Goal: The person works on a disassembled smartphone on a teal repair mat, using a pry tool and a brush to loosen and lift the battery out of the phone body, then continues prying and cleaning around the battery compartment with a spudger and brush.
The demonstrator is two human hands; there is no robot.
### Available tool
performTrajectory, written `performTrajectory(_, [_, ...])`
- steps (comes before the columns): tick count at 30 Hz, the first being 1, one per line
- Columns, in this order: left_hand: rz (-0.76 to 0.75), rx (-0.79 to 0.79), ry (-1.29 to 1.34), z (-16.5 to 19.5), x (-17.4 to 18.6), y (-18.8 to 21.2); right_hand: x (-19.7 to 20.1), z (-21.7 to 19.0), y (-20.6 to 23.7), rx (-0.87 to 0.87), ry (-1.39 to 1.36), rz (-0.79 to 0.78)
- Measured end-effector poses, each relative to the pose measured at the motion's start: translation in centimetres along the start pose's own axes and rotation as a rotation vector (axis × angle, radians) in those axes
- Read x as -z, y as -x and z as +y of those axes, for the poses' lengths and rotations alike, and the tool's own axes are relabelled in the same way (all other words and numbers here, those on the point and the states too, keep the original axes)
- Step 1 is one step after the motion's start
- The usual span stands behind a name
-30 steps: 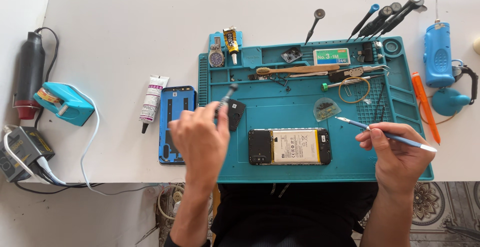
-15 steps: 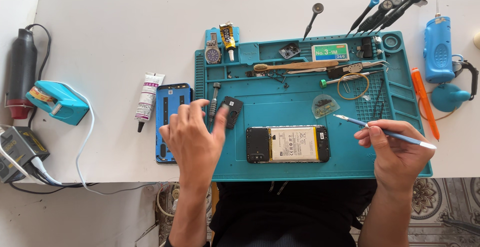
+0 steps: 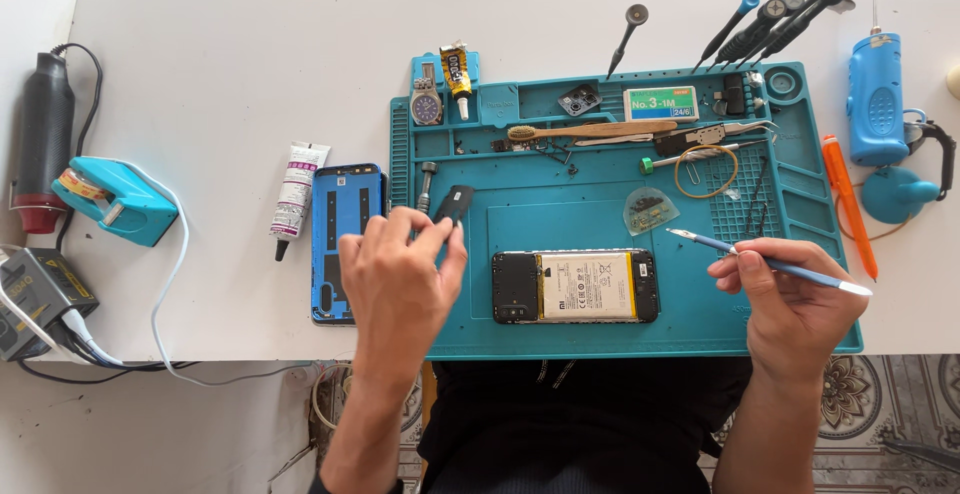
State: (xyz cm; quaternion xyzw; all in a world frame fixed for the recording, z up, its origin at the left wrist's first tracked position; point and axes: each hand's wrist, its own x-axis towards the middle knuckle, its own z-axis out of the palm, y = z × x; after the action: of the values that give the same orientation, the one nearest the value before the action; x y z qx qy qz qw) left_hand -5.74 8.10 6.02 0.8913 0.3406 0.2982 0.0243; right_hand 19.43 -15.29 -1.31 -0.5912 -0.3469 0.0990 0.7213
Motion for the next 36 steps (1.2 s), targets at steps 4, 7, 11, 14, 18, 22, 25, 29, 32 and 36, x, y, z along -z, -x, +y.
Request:
performTrajectory(4, [-0.013,-0.139,-0.062,-1.6,1.3,-2.3,-0.1,0.0,0.1,-0.001,0.003,0.002])
performTrajectory(7, [0.028,-0.271,-0.027,-3.2,1.3,-4.3,-0.1,-0.1,-0.1,0.008,0.019,-0.012])
performTrajectory(11, [-0.023,-0.377,-0.112,-4.8,-1.0,-6.0,-0.2,-0.2,0.0,-0.002,0.022,-0.006])
performTrajectory(14, [-0.085,-0.351,-0.170,-5.4,-2.6,-6.1,-0.3,-0.2,-0.1,0.001,0.020,0.016])
performTrajectory(18, [-0.040,-0.305,-0.190,-5.3,-2.6,-4.8,-0.3,-0.2,-0.1,-0.019,0.027,0.004])
performTrajectory(22, [-0.114,-0.189,-0.212,-3.5,-1.7,-3.2,-0.2,-0.2,-0.1,-0.007,0.027,-0.004])
performTrajectory(25, [-0.252,0.005,-0.209,-2.2,-1.7,-2.5,-0.4,-0.2,-0.1,-0.008,0.035,0.004])
performTrajectory(29, [-0.193,0.036,-0.121,-2.0,-2.5,-2.5,-0.4,-0.3,-0.2,-0.012,0.025,-0.003])
performTrajectory(32, [-0.141,0.066,-0.099,-1.8,-2.7,-1.8,-0.4,-0.4,-0.2,-0.015,0.025,-0.010])
performTrajectory(36, [-0.139,0.127,-0.165,-1.8,-2.3,-1.0,-0.4,-0.3,-0.3,-0.002,0.051,-0.002])
